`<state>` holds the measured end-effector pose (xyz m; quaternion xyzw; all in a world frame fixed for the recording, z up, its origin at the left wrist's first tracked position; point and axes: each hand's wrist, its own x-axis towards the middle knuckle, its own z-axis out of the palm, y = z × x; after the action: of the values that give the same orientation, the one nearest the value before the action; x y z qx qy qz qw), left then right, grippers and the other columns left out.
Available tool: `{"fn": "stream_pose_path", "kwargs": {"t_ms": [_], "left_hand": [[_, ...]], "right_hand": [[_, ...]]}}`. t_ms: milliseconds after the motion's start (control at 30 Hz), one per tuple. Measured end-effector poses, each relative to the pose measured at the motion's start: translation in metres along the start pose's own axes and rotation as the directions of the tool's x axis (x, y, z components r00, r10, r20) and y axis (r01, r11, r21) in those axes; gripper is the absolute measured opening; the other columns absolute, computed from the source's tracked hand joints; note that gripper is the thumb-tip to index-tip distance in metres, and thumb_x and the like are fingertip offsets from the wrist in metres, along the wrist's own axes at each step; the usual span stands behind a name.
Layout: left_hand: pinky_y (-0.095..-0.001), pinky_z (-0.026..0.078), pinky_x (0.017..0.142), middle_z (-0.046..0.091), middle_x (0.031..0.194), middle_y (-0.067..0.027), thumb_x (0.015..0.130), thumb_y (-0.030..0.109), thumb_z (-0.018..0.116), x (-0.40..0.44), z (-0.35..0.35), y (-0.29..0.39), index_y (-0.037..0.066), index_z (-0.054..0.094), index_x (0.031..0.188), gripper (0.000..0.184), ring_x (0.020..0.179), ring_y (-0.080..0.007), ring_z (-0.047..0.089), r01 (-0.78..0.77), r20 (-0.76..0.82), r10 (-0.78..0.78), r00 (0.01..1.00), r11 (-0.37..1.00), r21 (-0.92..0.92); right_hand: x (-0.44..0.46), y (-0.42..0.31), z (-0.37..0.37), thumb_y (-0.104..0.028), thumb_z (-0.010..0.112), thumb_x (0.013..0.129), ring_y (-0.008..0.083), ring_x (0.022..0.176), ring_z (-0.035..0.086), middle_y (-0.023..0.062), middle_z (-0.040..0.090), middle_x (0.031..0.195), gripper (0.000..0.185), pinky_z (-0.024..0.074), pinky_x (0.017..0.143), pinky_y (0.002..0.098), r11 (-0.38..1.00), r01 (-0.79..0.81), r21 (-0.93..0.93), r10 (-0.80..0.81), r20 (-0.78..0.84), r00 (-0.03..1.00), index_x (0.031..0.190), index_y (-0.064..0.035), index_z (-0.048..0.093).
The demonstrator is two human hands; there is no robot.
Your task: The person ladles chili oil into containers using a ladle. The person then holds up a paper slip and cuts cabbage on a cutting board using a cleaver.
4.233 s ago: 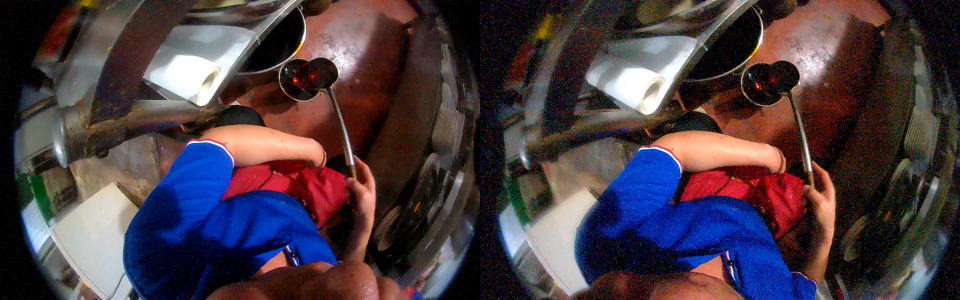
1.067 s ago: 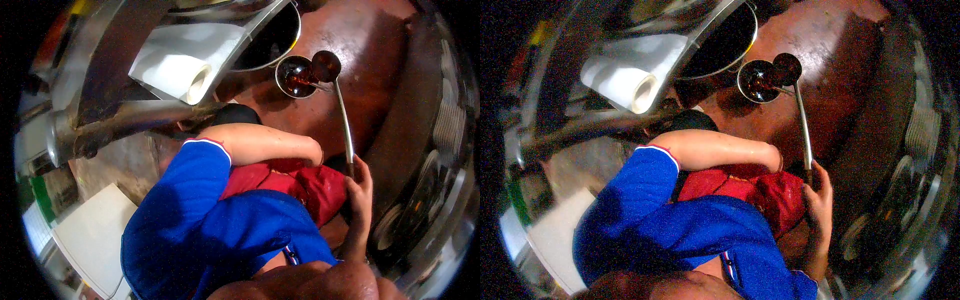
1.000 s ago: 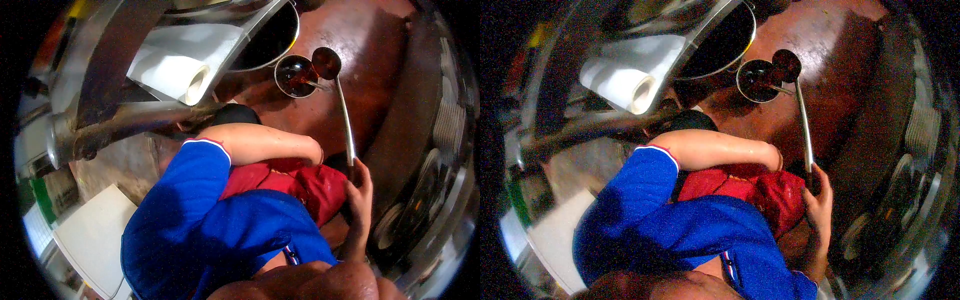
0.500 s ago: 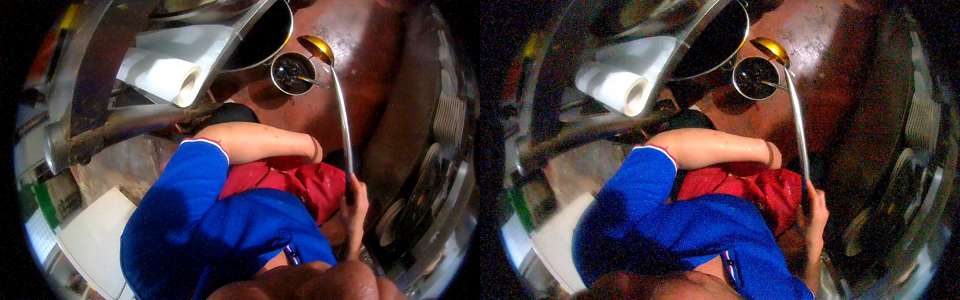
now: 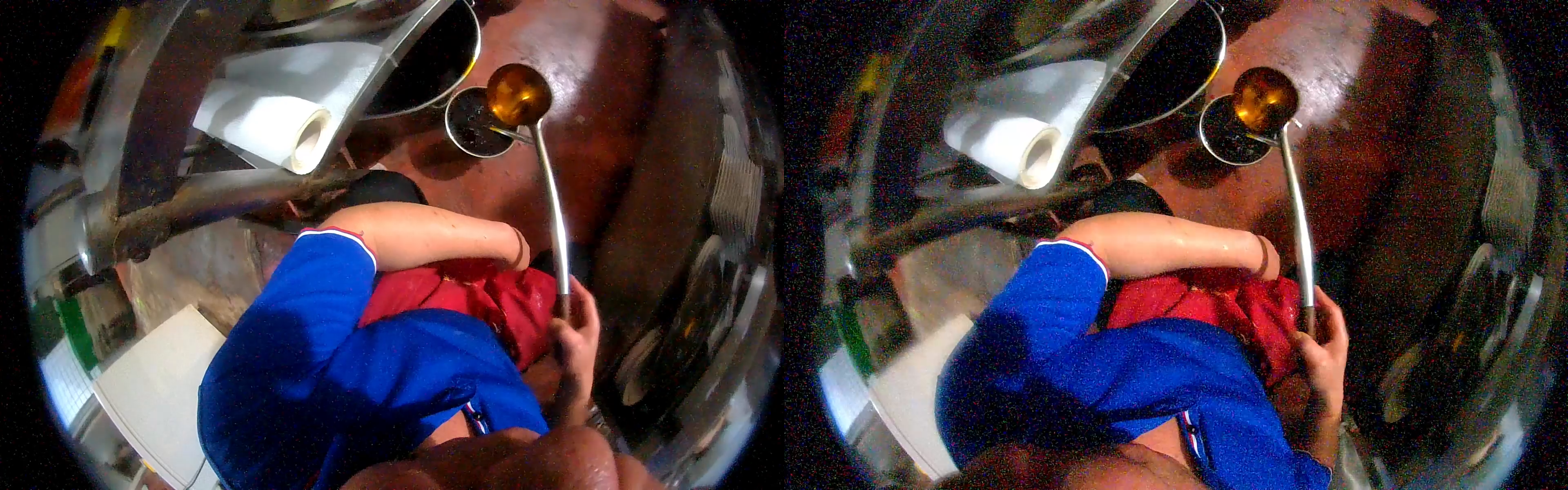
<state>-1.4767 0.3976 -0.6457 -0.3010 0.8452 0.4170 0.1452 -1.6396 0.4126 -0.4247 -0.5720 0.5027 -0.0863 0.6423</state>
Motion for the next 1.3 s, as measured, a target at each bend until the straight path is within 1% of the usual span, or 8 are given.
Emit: {"fn": "stream_pose_path", "kwargs": {"t_ms": [100,200,300,433,533,700,1000,1300], "left_hand": [[-0.0492,0.054,0.084,0.070,0.118,-0.0144,0.089,0.015,0.053,-0.011,-0.005,0.009,0.005,0.072,0.117,0.035,0.108,-0.0341,0.066,-0.047,-0.008,0.048,0.999,0.996,0.075],[-0.0464,0.050,0.093,0.068,0.123,-0.0166,0.083,0.011,0.063,-0.043,-0.015,0.028,0.006,0.071,0.119,0.037,0.115,-0.0340,0.063,0.220,-0.054,-0.252,0.966,0.914,-0.340],[-0.0463,0.050,0.094,0.068,0.124,-0.0164,0.083,0.011,0.061,-0.025,0.001,0.009,0.006,0.071,0.119,0.038,0.116,-0.0340,0.062,0.050,-0.104,-0.075,0.992,0.973,-0.225],[-0.0476,0.051,0.091,0.068,0.122,-0.0170,0.082,0.010,0.060,-0.029,-0.004,0.013,0.006,0.072,0.117,0.037,0.114,-0.0335,0.063,0.093,-0.082,-0.121,0.989,0.952,-0.292],[-0.0486,0.052,0.089,0.069,0.119,-0.0173,0.079,0.011,0.063,-0.029,-0.008,0.021,0.006,0.073,0.114,0.037,0.111,-0.0339,0.065,0.062,-0.116,-0.089,0.989,0.975,-0.214],[-0.0481,0.052,0.088,0.070,0.115,-0.0169,0.077,0.012,0.067,-0.013,-0.005,0.011,0.005,0.073,0.112,0.035,0.107,-0.0346,0.066,0.036,-0.125,-0.050,0.991,0.993,-0.109],[-0.0473,0.053,0.087,0.071,0.115,-0.0168,0.079,0.009,0.064,-0.046,-0.010,0.019,0.004,0.073,0.113,0.035,0.108,-0.0333,0.066,0.099,-0.186,-0.151,0.971,0.959,-0.265],[-0.0472,0.052,0.088,0.070,0.115,-0.0174,0.079,0.009,0.063,-0.024,-0.007,0.010,0.005,0.074,0.111,0.034,0.107,-0.0335,0.066,0.056,-0.123,-0.080,0.989,0.981,-0.186]], "right_hand": [[0.001,-0.014,-0.010,-0.013,0.072,0.067,0.0218,0.124,0.054,0.0119,0.057,0.134,0.079,0.0397,0.108,0.0338,0.998,0.018,0.063,-0.019,0.021,1.000,0.141,0.0035,0.047],[0.000,-0.054,-0.006,-0.021,0.073,0.066,0.0205,0.117,0.056,0.0110,0.059,0.129,0.081,0.0414,0.102,0.0322,0.989,0.010,0.146,-0.015,0.033,0.999,0.139,0.0041,0.049],[0.023,-0.095,0.013,-0.019,0.070,0.068,0.0183,0.101,0.060,0.0106,0.061,0.121,0.076,0.0476,0.089,0.0297,0.996,0.074,0.049,-0.079,0.109,0.991,0.138,0.0019,0.051],[0.073,-0.158,0.058,-0.003,0.056,0.082,0.0085,0.061,0.054,0.0063,0.061,0.093,0.060,0.0404,0.048,0.0235,0.979,0.047,-0.197,0.011,0.280,0.960,0.141,-0.0007,0.048],[0.106,-0.183,0.085,-0.007,0.056,0.083,0.0193,0.069,0.065,0.0131,0.068,0.091,0.054,0.0505,0.058,0.0318,0.741,0.238,-0.628,-0.002,0.353,0.936,0.137,-0.0002,0.052],[0.152,-0.197,0.123,-0.007,0.060,0.081,0.0120,0.054,0.055,0.0073,0.059,0.071,0.057,0.0443,0.046,0.0286,0.489,0.524,-0.697,-0.119,0.542,0.832,0.137,-0.0023,0.053],[0.132,-0.185,0.112,-0.008,0.061,0.083,0.0117,0.053,0.054,0.0060,0.062,0.080,0.049,0.0382,0.039,0.0244,0.979,-0.106,-0.176,0.161,0.341,0.926,0.132,-0.0007,0.057],[0.062,-0.154,0.065,-0.018,0.065,0.075,0.0111,0.044,0.049,0.0116,0.063,0.085,0.066,0.0344,0.033,0.0225,0.983,-0.130,0.128,0.068,0.403,0.913,0.136,0.0022,0.051]]}}
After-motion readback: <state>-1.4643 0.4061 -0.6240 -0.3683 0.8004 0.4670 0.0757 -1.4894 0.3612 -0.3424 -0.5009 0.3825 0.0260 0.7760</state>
